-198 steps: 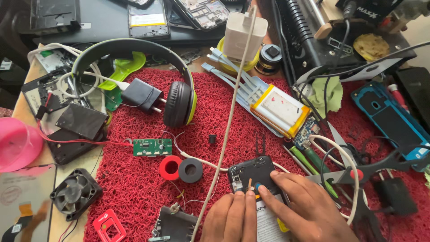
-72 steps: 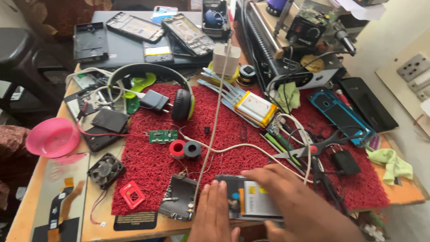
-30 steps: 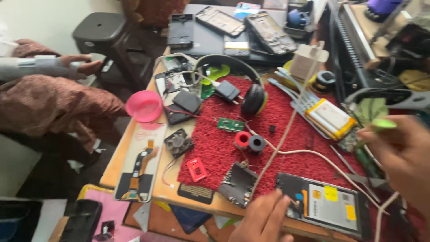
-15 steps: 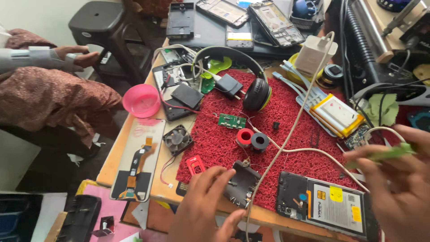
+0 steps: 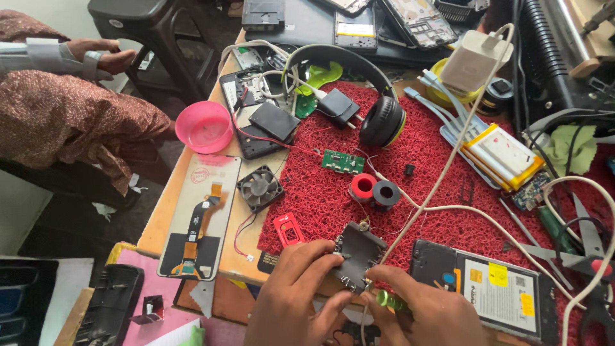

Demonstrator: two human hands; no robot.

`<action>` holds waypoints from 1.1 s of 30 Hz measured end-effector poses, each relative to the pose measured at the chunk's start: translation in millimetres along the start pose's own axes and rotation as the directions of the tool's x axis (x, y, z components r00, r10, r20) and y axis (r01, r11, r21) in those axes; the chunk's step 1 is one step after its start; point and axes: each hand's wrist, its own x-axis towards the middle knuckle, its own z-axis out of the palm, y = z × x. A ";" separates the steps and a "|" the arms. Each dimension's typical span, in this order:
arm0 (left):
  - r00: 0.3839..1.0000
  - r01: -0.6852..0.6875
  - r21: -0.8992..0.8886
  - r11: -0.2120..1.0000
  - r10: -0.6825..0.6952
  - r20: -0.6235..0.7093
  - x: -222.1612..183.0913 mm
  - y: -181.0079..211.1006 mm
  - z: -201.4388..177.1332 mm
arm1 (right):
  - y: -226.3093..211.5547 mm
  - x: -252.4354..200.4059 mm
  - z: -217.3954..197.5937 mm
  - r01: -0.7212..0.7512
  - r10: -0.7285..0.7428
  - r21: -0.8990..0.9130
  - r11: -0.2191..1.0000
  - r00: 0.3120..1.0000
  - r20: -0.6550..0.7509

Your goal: The person disassembles and works on internal mobile phone components using a small screwdriver and hands. They remove screws, lift internal boards, and handle various phone parts on a red textured mat.

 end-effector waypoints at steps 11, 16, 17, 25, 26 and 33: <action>0.998 -0.032 -0.069 0.997 0.028 -0.059 -2.5 -12.8 0.4 | -3.6 8.9 -26.4 -0.133 0.196 -0.360 0.923 0.970 0.144; 0.999 0.019 -0.116 0.993 -0.023 -0.032 -7.8 -11.9 -3.6 | -33.0 25.2 -43.5 -0.126 0.145 -0.170 0.977 0.983 0.108; 0.999 0.013 -0.112 0.994 -0.018 -0.050 -8.8 -12.3 -3.7 | -39.6 30.4 -47.4 -0.106 0.118 -0.151 0.983 0.990 0.072; 0.982 0.021 -0.074 0.997 -0.035 -0.187 -13.6 -8.6 18.9 | -76.7 75.8 -74.9 0.311 -0.290 -0.231 0.922 0.949 0.122; 0.980 0.021 -0.085 0.996 -0.038 -0.193 -13.4 -9.6 19.6 | -79.1 78.8 -75.2 0.342 -0.315 -0.245 0.907 0.938 0.145; 0.958 0.122 -0.176 0.977 -0.162 -0.235 -15.8 -2.7 24.3 | -78.3 83.3 -62.3 0.319 -0.271 -0.253 0.913 0.940 0.207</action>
